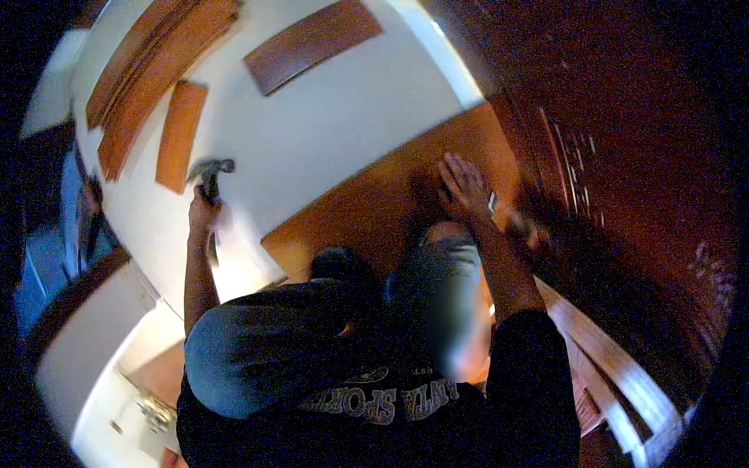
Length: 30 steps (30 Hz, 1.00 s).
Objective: The person installs wooden planks on a floor, using a hammer to tap them into place and a nail gun to secure them. They also use a utility knife to trim the planks and a pencil to mark measurements.
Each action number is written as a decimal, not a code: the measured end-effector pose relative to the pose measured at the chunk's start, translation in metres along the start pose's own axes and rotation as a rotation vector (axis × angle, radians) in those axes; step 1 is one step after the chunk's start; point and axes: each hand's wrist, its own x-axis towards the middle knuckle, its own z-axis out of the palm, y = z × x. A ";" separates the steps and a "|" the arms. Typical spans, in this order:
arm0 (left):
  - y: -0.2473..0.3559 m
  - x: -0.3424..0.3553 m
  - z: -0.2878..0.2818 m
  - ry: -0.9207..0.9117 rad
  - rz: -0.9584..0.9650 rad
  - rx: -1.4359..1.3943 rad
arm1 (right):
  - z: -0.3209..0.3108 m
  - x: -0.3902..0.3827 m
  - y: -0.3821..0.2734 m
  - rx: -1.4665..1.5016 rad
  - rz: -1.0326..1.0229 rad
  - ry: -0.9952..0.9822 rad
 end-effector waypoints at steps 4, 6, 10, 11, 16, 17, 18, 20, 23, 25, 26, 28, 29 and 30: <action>0.051 -0.007 0.018 -0.098 0.179 -0.090 | 0.002 -0.002 0.000 0.030 0.030 0.023; 0.090 0.002 0.028 -0.085 0.325 -0.032 | -0.003 0.002 -0.003 0.053 0.062 0.027; 0.191 0.017 0.046 -0.166 0.612 0.054 | -0.003 0.001 -0.007 0.120 0.100 0.054; 0.216 0.017 0.050 -0.260 0.621 0.089 | -0.002 0.000 -0.007 0.131 0.102 0.063; 0.279 -0.003 0.038 -0.361 0.783 0.287 | 0.001 -0.002 -0.007 0.102 0.107 0.082; 0.273 -0.001 0.041 -0.351 0.786 0.257 | 0.003 -0.003 -0.007 0.101 0.103 0.094; 0.268 -0.001 0.044 -0.340 0.789 0.226 | 0.004 -0.003 -0.003 0.102 0.094 0.103; 0.258 -0.008 0.046 -0.315 0.748 0.194 | 0.001 -0.002 -0.003 0.110 0.086 0.118; 0.219 -0.019 0.055 -0.210 0.729 0.128 | 0.001 0.000 -0.005 0.083 0.090 0.089; 0.199 -0.025 0.053 -0.167 0.694 0.091 | 0.000 0.000 -0.005 0.099 0.096 0.070; 0.193 -0.028 0.048 -0.171 0.656 0.081 | 0.000 0.001 -0.006 0.109 0.098 0.063; 0.177 -0.036 0.038 -0.175 0.584 0.066 | -0.004 -0.002 -0.005 0.115 0.095 0.057; 0.159 -0.037 0.036 -0.144 0.556 0.075 | -0.005 -0.002 -0.005 0.120 0.090 0.058; 0.136 -0.036 0.038 -0.114 0.527 0.083 | -0.006 0.001 -0.006 0.113 0.089 0.055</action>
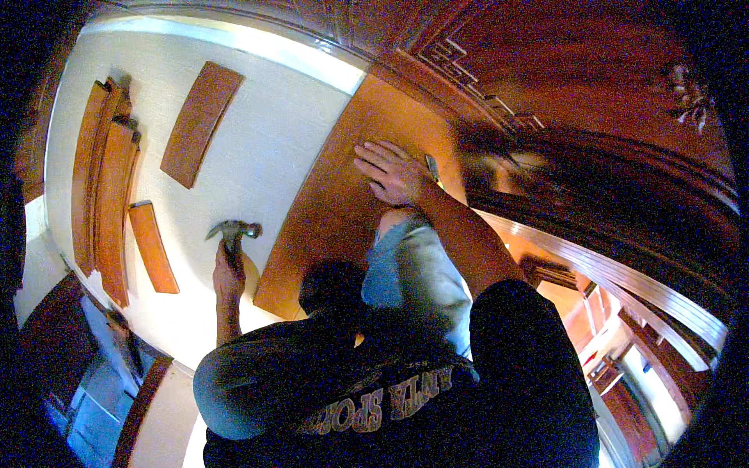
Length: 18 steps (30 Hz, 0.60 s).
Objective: The person installs wooden planks on a floor, using a hammer to tap them into place and a nail gun to secure them. They also use a utility knife to trim the planks and a pencil to mark measurements.
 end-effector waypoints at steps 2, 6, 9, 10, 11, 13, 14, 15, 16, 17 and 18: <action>-0.007 -0.020 -0.006 -0.003 -0.114 -0.139 | -0.002 -0.001 0.000 -0.024 0.009 -0.019; -0.079 -0.098 0.036 0.145 -0.229 -0.295 | 0.002 -0.003 0.002 -0.017 -0.003 0.032; -0.078 -0.167 0.061 0.260 -0.345 -0.496 | 0.002 -0.003 0.002 -0.027 -0.010 0.021; -0.077 -0.188 0.075 0.347 -0.431 -0.481 | 0.002 -0.003 0.002 -0.023 -0.004 0.011; -0.088 -0.210 0.099 0.438 -0.516 -0.460 | 0.002 -0.003 0.002 -0.017 -0.001 0.006; -0.079 -0.235 0.127 0.474 -0.638 -0.483 | 0.001 -0.005 0.002 -0.041 0.005 -0.010; -0.070 -0.245 0.136 0.471 -0.693 -0.498 | 0.000 -0.004 0.002 -0.054 0.004 -0.021; -0.064 -0.252 0.142 0.471 -0.730 -0.510 | -0.002 -0.004 0.001 -0.062 0.004 -0.024; -0.060 -0.256 0.145 0.465 -0.757 -0.519 | -0.002 -0.005 0.001 -0.067 0.006 -0.025; -0.057 -0.260 0.147 0.462 -0.775 -0.524 | -0.002 -0.005 0.001 -0.072 0.009 -0.025; -0.055 -0.262 0.149 0.452 -0.788 -0.528 | -0.003 -0.005 0.001 -0.067 0.010 -0.030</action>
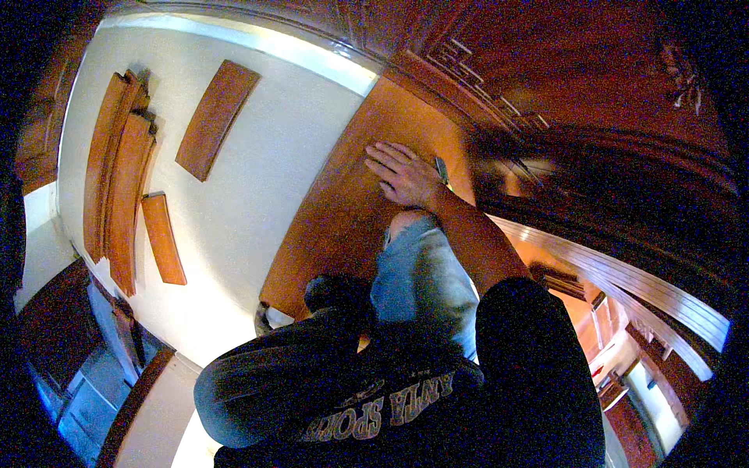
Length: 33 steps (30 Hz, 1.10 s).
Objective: The person installs wooden planks on a floor, using a hammer to tap them into place and a nail gun to secure them. They also use a utility knife to trim the planks and a pencil to mark measurements.
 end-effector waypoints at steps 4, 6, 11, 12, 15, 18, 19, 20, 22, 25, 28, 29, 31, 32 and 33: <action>-0.002 -0.006 -0.003 0.002 -0.022 0.000 | 0.002 0.001 0.000 0.020 0.005 -0.005; -0.001 -0.005 -0.004 -0.002 -0.026 -0.003 | 0.003 0.001 0.000 0.019 0.010 -0.002; -0.001 -0.001 -0.007 -0.014 -0.029 0.007 | 0.004 -0.001 -0.002 0.027 0.018 0.015; -0.001 -0.001 -0.009 -0.018 -0.028 0.008 | 0.005 -0.002 -0.002 0.027 0.010 0.017; 0.000 0.000 -0.010 -0.028 -0.025 0.010 | 0.006 -0.002 0.001 0.023 -0.005 0.017; 0.000 0.002 -0.009 -0.040 -0.025 0.012 | 0.005 -0.002 0.002 0.022 -0.008 0.007; 0.000 0.003 -0.011 -0.041 -0.026 0.016 | 0.005 -0.002 0.002 0.025 -0.010 0.004; -0.001 0.002 -0.011 -0.044 -0.028 0.013 | 0.004 -0.002 0.002 0.028 -0.012 0.001; -0.001 0.003 -0.010 -0.043 -0.029 0.014 | 0.003 -0.001 0.002 0.024 -0.017 0.001; -0.001 0.004 -0.011 -0.045 -0.029 0.016 | 0.003 -0.001 0.001 0.036 -0.011 0.002; -0.002 0.004 -0.012 -0.048 -0.033 0.017 | 0.003 -0.001 -0.001 0.047 0.004 -0.004; -0.002 0.004 -0.012 -0.047 -0.032 0.017 | 0.003 0.000 -0.001 0.049 0.010 -0.008; -0.003 0.005 -0.012 -0.051 -0.029 0.019 | 0.002 0.000 -0.001 0.040 0.003 -0.001; -0.003 0.005 -0.012 -0.050 -0.029 0.019 | 0.002 0.001 -0.002 0.036 -0.002 0.002; -0.004 0.006 -0.011 -0.053 -0.027 0.022 | 0.002 0.001 -0.002 0.037 0.000 -0.001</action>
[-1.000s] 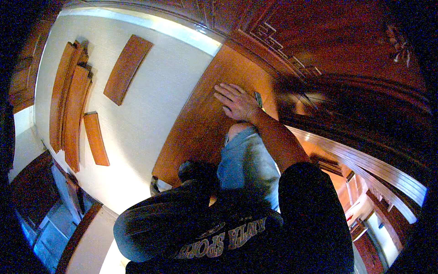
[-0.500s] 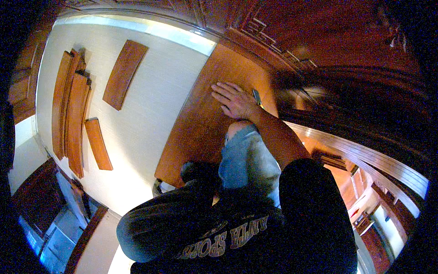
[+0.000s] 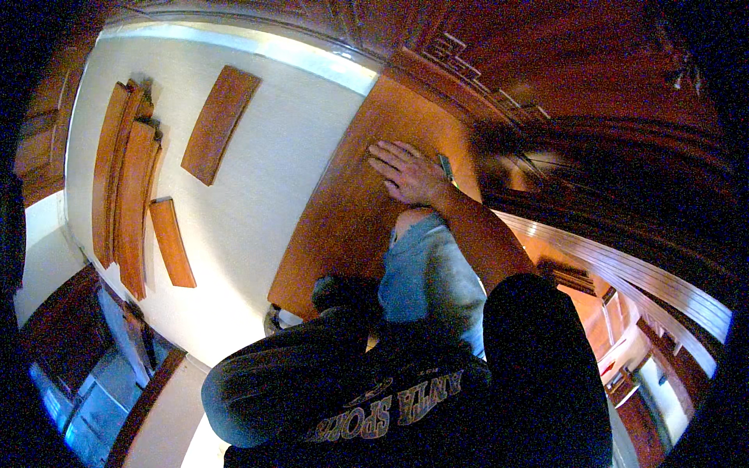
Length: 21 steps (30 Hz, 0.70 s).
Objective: The person installs wooden planks on a floor, using a hammer to tap them into place and a nail gun to secure them. They also use a utility knife to trim the planks and a pencil to mark measurements.
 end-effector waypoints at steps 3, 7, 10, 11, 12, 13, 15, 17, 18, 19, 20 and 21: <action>0.002 0.007 0.001 -0.008 0.025 0.003 | 0.000 -0.003 0.003 -0.004 0.011 -0.001; 0.018 0.031 -0.008 -0.023 0.176 0.022 | 0.003 -0.002 0.003 -0.014 0.005 0.003; 0.040 0.072 -0.015 -0.093 0.394 0.026 | 0.004 0.003 0.002 -0.010 -0.001 0.001; 0.052 0.087 -0.016 -0.132 0.467 0.019 | 0.004 0.004 0.001 -0.007 -0.002 -0.003; 0.066 0.108 -0.019 -0.169 0.538 0.015 | 0.004 0.006 0.001 0.001 -0.009 0.003; 0.096 0.127 -0.008 -0.310 0.429 0.155 | -0.001 -0.009 0.007 -0.011 0.025 -0.004; 0.176 0.129 0.005 -0.355 0.609 0.210 | -0.003 -0.011 0.007 -0.011 0.030 -0.011; 0.203 0.154 0.010 -0.387 0.662 0.319 | 0.000 0.000 0.003 0.014 0.004 -0.020; 0.225 0.160 0.016 -0.418 0.655 0.374 | 0.002 0.002 0.003 -0.004 0.008 -0.006; 0.222 0.177 0.023 -0.343 0.838 0.393 | 0.006 0.006 0.002 -0.006 -0.005 0.010; 0.246 0.179 0.037 -0.388 0.864 0.433 | 0.009 0.000 0.002 -0.017 -0.007 0.004; 0.238 0.195 0.039 -0.446 0.871 0.366 | 0.015 0.006 -0.003 0.000 -0.024 -0.002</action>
